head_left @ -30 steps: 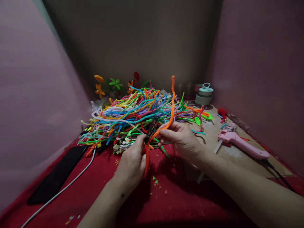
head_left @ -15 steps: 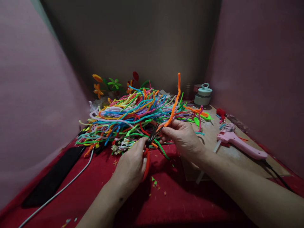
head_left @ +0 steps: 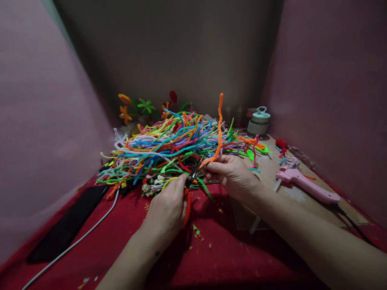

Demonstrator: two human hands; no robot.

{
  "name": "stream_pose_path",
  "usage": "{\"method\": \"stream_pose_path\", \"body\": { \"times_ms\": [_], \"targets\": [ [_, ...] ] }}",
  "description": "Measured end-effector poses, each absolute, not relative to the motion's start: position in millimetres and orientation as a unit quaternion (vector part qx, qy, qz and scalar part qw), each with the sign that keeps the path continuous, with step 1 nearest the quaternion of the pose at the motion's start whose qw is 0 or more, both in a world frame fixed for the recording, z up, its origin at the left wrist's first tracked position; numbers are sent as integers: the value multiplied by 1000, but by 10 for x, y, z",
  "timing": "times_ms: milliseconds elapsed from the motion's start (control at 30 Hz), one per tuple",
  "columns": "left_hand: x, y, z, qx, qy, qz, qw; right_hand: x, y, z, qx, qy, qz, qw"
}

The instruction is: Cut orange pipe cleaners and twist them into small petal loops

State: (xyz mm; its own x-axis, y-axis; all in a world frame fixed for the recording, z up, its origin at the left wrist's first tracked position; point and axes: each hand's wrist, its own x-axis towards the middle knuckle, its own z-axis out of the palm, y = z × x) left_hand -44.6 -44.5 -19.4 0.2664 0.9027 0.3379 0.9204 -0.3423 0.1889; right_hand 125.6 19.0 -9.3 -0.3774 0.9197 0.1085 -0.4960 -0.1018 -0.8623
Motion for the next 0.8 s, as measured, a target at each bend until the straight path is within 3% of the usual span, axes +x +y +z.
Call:
{"method": "stream_pose_path", "body": {
  "times_ms": [433,800],
  "targets": [
    [-470,-434,-236,-791,-586,-141,105,1268,199,-81,-257,-440,706,492],
    [-469,-458,-205,-791,-594,-111,94,1264,206,-94,-252,-438,710,491]
  ]
}}
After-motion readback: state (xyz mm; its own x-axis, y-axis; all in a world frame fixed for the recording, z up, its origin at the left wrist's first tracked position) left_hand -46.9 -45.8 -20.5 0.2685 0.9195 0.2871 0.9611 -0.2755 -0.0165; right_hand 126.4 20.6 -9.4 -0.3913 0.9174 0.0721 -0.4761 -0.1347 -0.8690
